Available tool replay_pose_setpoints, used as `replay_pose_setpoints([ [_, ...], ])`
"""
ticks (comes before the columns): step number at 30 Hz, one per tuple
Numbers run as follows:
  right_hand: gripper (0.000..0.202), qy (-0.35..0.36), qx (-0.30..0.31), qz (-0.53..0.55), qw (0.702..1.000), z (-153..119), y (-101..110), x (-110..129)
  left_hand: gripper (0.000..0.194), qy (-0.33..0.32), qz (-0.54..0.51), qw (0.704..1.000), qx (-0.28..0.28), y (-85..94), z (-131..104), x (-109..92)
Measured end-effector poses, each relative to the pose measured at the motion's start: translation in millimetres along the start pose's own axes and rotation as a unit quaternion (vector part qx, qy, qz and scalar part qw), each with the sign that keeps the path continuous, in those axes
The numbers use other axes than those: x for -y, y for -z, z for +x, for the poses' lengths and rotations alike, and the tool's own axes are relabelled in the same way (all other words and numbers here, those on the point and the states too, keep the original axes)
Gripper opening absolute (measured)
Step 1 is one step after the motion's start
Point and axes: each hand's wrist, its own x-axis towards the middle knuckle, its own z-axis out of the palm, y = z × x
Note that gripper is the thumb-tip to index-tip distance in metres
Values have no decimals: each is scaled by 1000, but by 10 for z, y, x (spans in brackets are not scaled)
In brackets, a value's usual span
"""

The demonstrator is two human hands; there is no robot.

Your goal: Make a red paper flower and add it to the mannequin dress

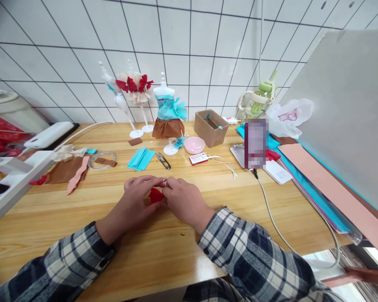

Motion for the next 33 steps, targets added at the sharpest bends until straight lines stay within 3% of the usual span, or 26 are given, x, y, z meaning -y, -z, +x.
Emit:
replay_pose_setpoints([
  [6,22,1,3,-6,1000,-8,18,12,44,-2,28,1000,-7,18,-1,-12],
  [17,21,13,-44,-2,999,-11,-23,-4,42,-2,25,1000,-10,36,1,26],
  [22,17,16,-66,20,998,-17,-35,-19,37,-9,-19,1000,11,-1,13,45],
  [25,18,22,-76,61,995,-20,-13,-74,39,27,-76,996,33,-26,7,94],
  [29,19,27,-157,177,971,-14,51,-213,45,50,-94,993,46,-16,-8,153],
  [31,29,33,-211,204,955,-9,85,-265,44,29,-67,996,41,2,-8,140],
  [33,40,71,-228,196,951,-4,104,-283,40,-9,-38,998,50,15,-4,100],
])
